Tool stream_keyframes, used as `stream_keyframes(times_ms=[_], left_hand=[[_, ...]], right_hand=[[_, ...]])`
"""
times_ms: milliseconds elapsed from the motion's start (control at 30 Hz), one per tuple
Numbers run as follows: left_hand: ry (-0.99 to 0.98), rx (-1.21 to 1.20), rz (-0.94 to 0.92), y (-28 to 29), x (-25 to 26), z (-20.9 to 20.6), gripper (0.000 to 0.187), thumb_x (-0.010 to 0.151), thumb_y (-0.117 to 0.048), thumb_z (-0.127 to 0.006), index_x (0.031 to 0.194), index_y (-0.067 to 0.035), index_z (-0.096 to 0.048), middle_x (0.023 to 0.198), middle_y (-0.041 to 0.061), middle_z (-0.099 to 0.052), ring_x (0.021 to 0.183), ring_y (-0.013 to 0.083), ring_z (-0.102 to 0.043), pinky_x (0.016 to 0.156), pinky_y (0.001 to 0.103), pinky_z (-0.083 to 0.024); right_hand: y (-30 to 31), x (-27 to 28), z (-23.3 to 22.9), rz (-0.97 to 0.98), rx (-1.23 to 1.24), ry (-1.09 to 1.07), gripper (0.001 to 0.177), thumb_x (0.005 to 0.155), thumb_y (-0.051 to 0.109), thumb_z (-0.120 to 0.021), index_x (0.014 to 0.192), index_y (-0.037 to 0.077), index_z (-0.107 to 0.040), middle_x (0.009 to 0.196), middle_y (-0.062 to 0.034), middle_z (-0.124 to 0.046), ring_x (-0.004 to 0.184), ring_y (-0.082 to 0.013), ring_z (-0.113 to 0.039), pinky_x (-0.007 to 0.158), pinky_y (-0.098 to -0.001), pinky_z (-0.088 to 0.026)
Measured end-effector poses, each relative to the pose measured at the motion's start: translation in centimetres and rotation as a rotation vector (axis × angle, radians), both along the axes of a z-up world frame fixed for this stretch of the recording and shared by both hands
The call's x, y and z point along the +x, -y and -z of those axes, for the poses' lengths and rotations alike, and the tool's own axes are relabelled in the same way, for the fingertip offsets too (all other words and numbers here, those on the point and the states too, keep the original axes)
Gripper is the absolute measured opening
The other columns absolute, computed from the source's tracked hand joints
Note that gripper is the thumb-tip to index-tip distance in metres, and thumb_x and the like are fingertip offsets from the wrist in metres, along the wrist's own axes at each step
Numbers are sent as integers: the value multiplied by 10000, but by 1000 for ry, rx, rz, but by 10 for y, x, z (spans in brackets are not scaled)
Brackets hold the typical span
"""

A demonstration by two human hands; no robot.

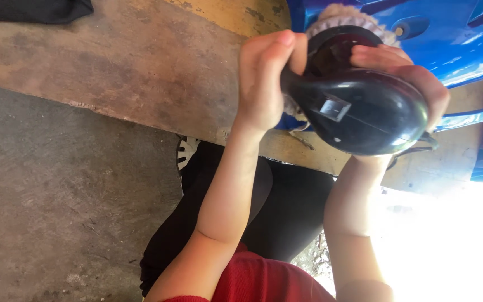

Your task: The person uses a handheld electric polisher with a buffing pad to polish a blue motorcycle fairing. The person moves the tool across the surface of the fairing, which is resting on a wooden workbench.

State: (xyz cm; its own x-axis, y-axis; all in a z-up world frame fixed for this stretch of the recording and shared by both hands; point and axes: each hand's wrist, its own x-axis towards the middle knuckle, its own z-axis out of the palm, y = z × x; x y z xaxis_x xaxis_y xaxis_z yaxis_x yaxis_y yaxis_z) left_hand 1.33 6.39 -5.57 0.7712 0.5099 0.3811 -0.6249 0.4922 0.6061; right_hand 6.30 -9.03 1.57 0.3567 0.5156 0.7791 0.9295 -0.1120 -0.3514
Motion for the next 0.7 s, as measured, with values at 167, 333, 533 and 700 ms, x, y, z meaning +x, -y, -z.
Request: stream_keyframes(times_ms=[167,333,533,700], left_hand=[[-24,-21,22,-6,3,-3,479,1085,-338,-424,746,-4,-478,681,43,-481,679,144,-468,687,298,-360],[94,-109,-94,-19,0,13,514,1070,-333,-421,665,-20,-373,583,73,-393,555,171,-392,608,327,-302],[22,-33,-47,-16,-19,14,546,1049,-355,-405,622,-20,-347,560,70,-375,533,174,-370,591,320,-287],[60,-26,-36,-11,-18,27,527,1038,-377,-372,637,-34,-366,610,75,-403,551,186,-392,604,329,-314]], right_hand=[[-9,8,4,30,24,53,306,1061,185,-707,1156,52,-449,1076,-216,-754,1055,-333,-772,1054,-471,-569],[-30,-6,3,-19,-38,119,260,1040,113,-708,1118,27,-476,1038,-216,-753,1064,-363,-757,1063,-500,-530],[-18,-21,13,6,-28,63,251,1032,87,-721,1114,25,-491,1028,-214,-756,1052,-353,-767,1052,-485,-536],[-13,-25,18,27,-35,69,253,1033,87,-726,1124,23,-498,1048,-210,-760,1076,-351,-768,1060,-482,-536]])
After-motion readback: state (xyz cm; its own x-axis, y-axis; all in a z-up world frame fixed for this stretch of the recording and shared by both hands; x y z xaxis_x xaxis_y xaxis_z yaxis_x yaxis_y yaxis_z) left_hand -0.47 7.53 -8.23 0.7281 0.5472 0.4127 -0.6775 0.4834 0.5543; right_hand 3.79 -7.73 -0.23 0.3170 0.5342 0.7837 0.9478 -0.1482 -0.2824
